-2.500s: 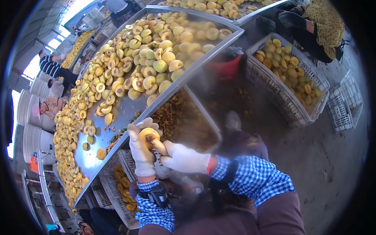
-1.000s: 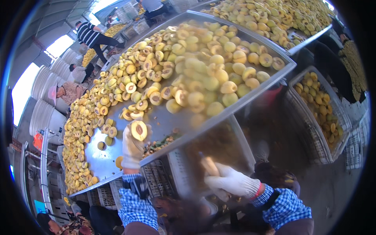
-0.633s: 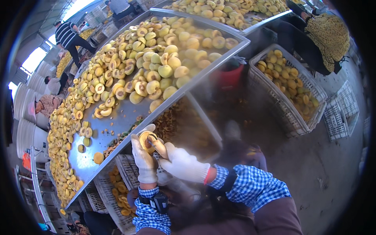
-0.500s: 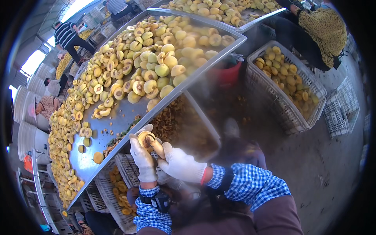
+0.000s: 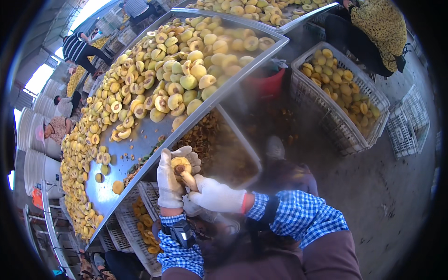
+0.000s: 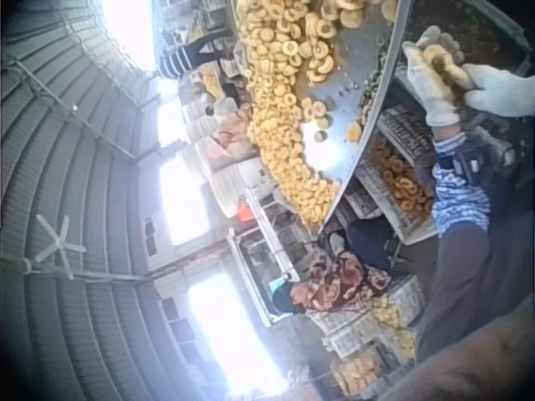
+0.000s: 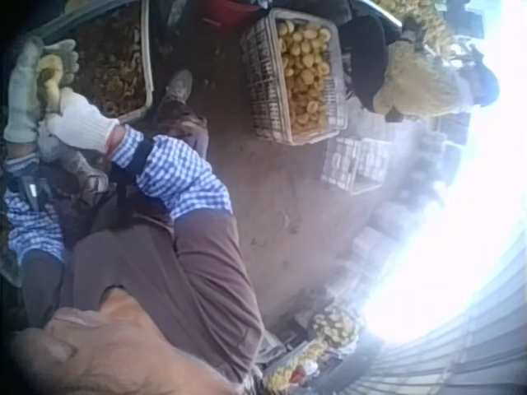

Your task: The person removes pits from apricots using a small pitting tool and places the fruit into a bin while working at a large metal processing table.

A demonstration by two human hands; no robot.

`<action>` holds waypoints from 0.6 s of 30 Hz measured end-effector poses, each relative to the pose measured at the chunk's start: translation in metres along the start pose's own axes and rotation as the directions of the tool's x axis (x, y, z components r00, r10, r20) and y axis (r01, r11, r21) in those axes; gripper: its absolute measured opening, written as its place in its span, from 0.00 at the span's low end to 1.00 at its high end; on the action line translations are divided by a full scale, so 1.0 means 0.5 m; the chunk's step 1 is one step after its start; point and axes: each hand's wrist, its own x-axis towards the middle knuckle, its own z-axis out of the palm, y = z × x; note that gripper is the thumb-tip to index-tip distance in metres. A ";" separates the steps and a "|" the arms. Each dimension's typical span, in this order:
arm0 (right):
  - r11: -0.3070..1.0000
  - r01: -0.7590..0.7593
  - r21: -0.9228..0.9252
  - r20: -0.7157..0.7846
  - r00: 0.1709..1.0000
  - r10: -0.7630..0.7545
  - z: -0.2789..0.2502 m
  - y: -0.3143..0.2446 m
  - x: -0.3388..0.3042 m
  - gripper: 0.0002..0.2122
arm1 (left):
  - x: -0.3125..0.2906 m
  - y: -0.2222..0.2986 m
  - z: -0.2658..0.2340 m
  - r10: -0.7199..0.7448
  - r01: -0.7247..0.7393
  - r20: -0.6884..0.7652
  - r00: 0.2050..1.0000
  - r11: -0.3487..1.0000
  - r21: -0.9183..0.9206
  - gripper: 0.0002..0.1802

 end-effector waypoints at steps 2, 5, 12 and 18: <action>0.991 0.100 0.091 0.020 0.995 -0.102 0.003 0.018 -0.005 0.22 | -0.005 0.000 0.010 0.017 -0.017 -0.027 0.999 1.000 -0.004 0.37; 0.785 -0.052 0.617 0.231 0.966 -0.119 -0.027 -0.003 -0.018 0.12 | 0.000 0.003 0.023 -0.042 0.036 -0.053 0.998 0.993 -0.109 0.38; 0.738 -0.174 0.652 0.385 0.915 -0.124 -0.040 -0.013 -0.012 0.10 | -0.001 0.005 0.014 0.017 -0.012 -0.043 0.999 0.993 0.117 0.38; 0.536 -0.451 0.713 0.563 0.825 -0.054 -0.066 -0.069 -0.030 0.06 | 0.002 0.000 -0.069 0.056 -0.092 -0.227 0.972 0.984 -0.150 0.36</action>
